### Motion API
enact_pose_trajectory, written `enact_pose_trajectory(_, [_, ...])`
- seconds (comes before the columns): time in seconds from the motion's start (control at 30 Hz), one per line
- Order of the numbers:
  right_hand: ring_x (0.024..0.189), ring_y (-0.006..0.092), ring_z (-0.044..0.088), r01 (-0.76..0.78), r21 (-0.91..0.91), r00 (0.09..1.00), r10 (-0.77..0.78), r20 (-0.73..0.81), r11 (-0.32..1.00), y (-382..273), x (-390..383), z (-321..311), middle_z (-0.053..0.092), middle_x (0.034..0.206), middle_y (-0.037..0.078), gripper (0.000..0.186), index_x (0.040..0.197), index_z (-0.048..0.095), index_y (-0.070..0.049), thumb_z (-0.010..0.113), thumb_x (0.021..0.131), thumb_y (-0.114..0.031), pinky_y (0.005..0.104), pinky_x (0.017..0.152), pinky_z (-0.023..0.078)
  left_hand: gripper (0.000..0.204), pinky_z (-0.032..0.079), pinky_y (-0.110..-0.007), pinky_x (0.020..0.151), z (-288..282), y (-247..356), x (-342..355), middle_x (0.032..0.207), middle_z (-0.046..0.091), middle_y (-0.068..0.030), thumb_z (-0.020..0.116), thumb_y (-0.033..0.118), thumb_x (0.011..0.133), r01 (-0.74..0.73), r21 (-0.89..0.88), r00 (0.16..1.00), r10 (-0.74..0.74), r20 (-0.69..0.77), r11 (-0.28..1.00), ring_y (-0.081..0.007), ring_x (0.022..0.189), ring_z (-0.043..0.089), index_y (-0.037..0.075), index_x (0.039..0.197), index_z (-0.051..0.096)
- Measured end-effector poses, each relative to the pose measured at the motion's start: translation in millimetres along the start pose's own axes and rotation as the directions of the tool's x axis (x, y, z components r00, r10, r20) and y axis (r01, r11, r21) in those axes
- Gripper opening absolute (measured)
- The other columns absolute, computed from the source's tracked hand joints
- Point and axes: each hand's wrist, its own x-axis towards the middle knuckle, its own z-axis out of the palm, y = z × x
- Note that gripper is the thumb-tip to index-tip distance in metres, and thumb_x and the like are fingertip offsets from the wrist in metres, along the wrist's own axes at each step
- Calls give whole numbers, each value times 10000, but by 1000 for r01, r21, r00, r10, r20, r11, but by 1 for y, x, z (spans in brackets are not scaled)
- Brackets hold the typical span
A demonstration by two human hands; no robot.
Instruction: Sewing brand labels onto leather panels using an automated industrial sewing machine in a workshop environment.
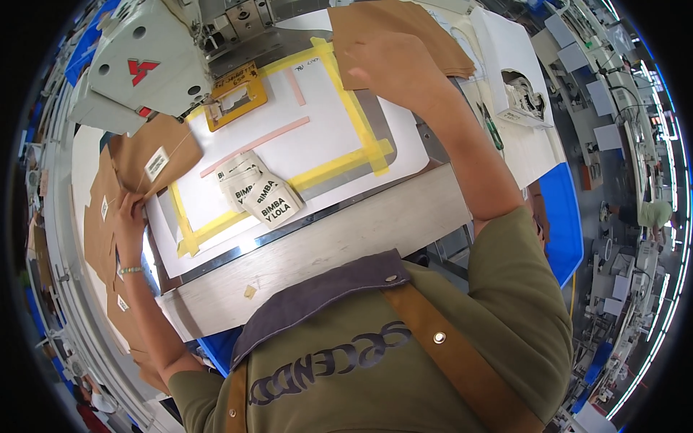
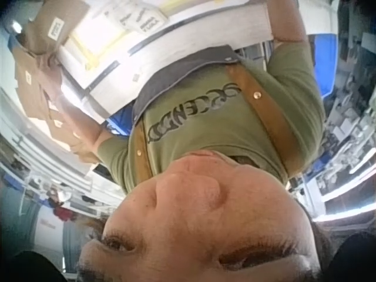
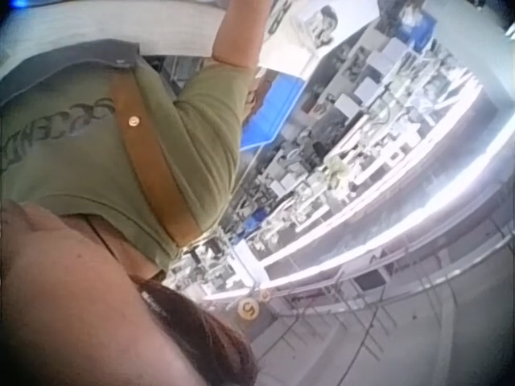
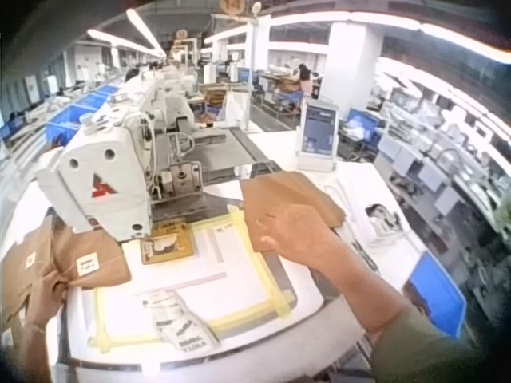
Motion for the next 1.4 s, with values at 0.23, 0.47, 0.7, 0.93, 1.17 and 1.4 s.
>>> enact_pose_trajectory(0.23, [1030,292,706,72,-34,997,-73,-37,997,29,-23,45,726,1078,67,198,1118,747,-90,751,923,-129,435,856,587,255,577,-480,940,-15,-57,-7,1278,727,-135,611,75,1027,243,316,969,-243,-40,917,-386,1126,725,90,1246,742])
enact_pose_trajectory(0.47, [931,287,712,126,26,939,-111,-326,992,17,-11,42,722,996,51,134,1025,733,-86,750,896,-118,432,799,583,468,547,-462,1114,-17,14,2,1544,618,-98,654,-14,972,-24,522,973,139,-182,852,-331,1361,636,141,1409,714])
enact_pose_trajectory(0.7, [1018,180,651,632,-123,725,-639,-257,765,-58,26,51,663,1003,-13,119,951,721,-117,746,836,-100,328,861,553,502,585,-429,1024,11,175,9,1374,723,-105,817,25,887,-437,-2,897,436,-73,900,-336,1229,695,79,1375,715])
enact_pose_trajectory(0.93, [1085,165,641,784,-51,550,-731,-405,619,-113,60,53,669,1013,-24,68,951,737,-133,735,883,-136,317,888,534,343,601,-418,913,52,210,36,1176,731,-118,810,36,836,-598,27,793,596,-125,801,-307,1069,713,-2,1163,716])
enact_pose_trajectory(1.17, [1172,209,686,616,11,763,-593,-258,788,-78,34,64,743,1165,4,211,1094,773,-108,735,887,-125,368,1001,546,285,598,-407,892,54,167,37,1114,739,-108,712,36,837,-605,299,776,630,14,738,-284,1092,706,6,1120,714])
enact_pose_trajectory(1.4, [1470,228,542,445,106,890,-428,-156,889,-50,17,69,687,1479,42,399,1334,752,-113,758,940,-172,422,1180,470,263,592,-362,933,52,145,26,1168,746,-110,712,43,837,-599,390,746,664,-44,699,-269,1138,695,3,1097,717])
